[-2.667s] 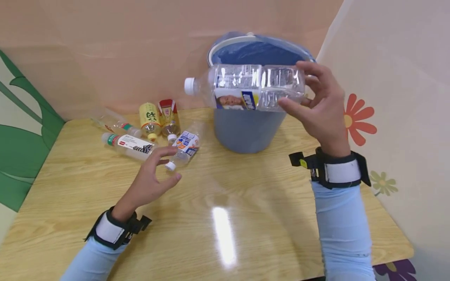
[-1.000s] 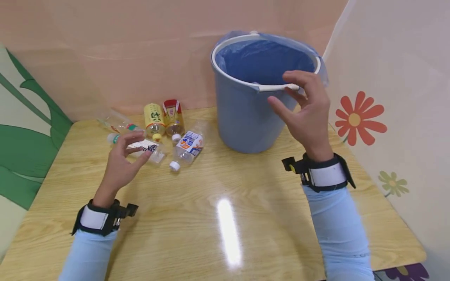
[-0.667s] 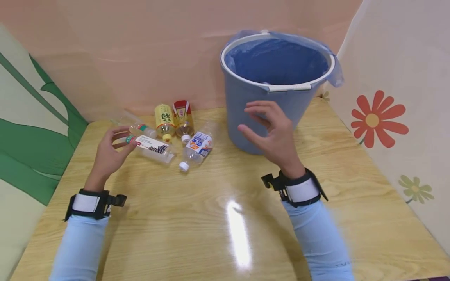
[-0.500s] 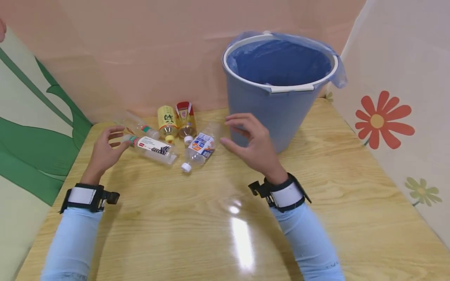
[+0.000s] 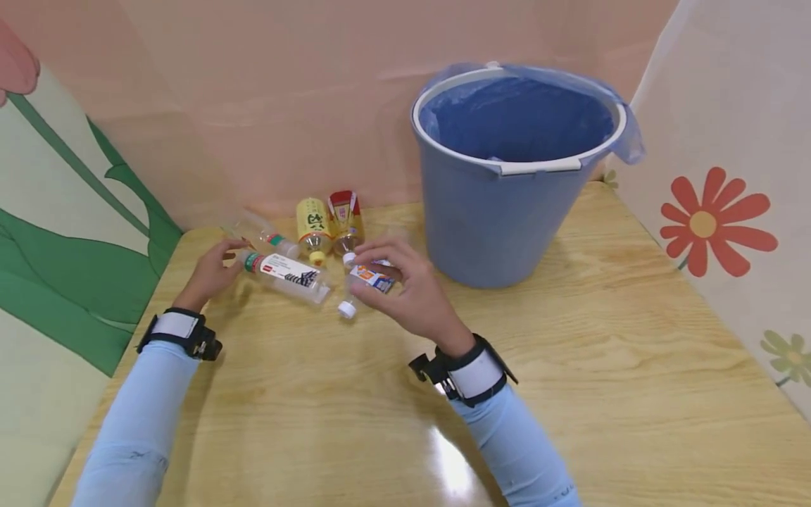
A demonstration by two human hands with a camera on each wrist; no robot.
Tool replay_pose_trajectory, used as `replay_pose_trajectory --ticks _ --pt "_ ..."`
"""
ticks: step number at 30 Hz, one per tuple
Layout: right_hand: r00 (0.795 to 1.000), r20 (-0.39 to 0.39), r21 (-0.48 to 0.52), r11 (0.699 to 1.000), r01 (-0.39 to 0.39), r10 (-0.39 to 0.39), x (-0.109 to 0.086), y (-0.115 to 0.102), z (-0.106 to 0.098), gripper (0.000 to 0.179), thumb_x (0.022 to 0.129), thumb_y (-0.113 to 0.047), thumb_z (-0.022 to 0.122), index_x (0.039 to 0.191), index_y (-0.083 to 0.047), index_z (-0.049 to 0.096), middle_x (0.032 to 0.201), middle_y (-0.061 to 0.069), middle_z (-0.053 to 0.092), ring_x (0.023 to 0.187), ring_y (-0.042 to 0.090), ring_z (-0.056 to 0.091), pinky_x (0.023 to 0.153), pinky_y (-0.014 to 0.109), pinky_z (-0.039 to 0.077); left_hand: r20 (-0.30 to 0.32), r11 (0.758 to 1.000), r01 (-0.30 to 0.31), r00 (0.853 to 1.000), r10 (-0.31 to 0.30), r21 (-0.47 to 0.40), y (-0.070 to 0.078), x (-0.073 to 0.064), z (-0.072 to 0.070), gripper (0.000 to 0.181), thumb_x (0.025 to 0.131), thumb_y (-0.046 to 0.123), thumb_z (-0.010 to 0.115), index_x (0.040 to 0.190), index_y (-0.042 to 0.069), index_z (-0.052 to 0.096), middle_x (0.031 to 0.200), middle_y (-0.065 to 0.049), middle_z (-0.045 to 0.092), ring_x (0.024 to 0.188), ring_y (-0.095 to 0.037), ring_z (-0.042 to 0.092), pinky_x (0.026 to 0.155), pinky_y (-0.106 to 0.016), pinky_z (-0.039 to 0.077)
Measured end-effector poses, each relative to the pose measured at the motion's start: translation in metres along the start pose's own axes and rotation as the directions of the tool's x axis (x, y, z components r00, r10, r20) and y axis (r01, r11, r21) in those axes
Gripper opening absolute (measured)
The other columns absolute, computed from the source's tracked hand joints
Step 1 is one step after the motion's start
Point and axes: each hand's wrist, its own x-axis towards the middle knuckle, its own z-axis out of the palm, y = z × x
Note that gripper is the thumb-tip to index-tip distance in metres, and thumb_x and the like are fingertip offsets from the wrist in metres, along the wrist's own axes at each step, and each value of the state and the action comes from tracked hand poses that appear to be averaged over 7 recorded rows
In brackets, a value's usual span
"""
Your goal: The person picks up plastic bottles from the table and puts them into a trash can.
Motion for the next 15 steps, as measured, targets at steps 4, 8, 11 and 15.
replay_pose_trajectory --ticks 4,8,11,15 --pt "1.0 0.016 -0.008 1.0 0.006 -0.006 -0.002 0.001 0.003 0.03 0.075 0.013 0.068 0.104 0.01 0.06 0.117 0.023 0.055 0.111 0.023 0.054 0.094 0.026 0.052 0.049 0.997 0.002 0.999 -0.006 0.082 -0.011 0.006 0.006 0.043 0.081 -0.01 0.054 0.124 -0.009 0.052 0.136 -0.033 0.044 0.123 -0.046 0.038 0.105 -0.063 0.033" --pt "0.999 0.032 -0.033 0.999 0.013 -0.012 -0.002 0.004 0.005 0.029 0.075 0.011 0.069 0.102 0.008 0.061 0.117 0.023 0.056 0.109 0.022 0.055 0.093 0.027 0.053 0.085 0.986 -0.034 0.996 0.02 0.164 -0.022 0.009 0.012 0.05 0.069 -0.014 0.059 0.119 -0.009 0.055 0.126 -0.035 0.05 0.119 -0.047 0.043 0.104 -0.063 0.034" --pt "0.999 0.028 -0.047 0.999 0.017 -0.016 -0.001 0.005 0.004 0.029 0.074 0.011 0.07 0.102 0.007 0.062 0.117 0.023 0.057 0.108 0.022 0.056 0.092 0.027 0.054 0.093 0.982 -0.054 0.995 0.037 0.18 -0.025 0.01 0.016 0.053 0.064 -0.014 0.058 0.117 -0.008 0.057 0.122 -0.034 0.052 0.114 -0.047 0.046 0.1 -0.064 0.037" --pt "1.0 0.017 -0.057 0.998 0.025 -0.024 0.0 0.005 0.001 0.028 0.075 0.011 0.069 0.101 0.007 0.062 0.116 0.022 0.058 0.108 0.023 0.056 0.092 0.026 0.054 0.098 0.983 -0.056 0.994 0.04 0.172 -0.026 0.014 0.017 0.055 0.063 -0.015 0.056 0.117 -0.007 0.057 0.122 -0.034 0.052 0.114 -0.047 0.046 0.098 -0.064 0.039"
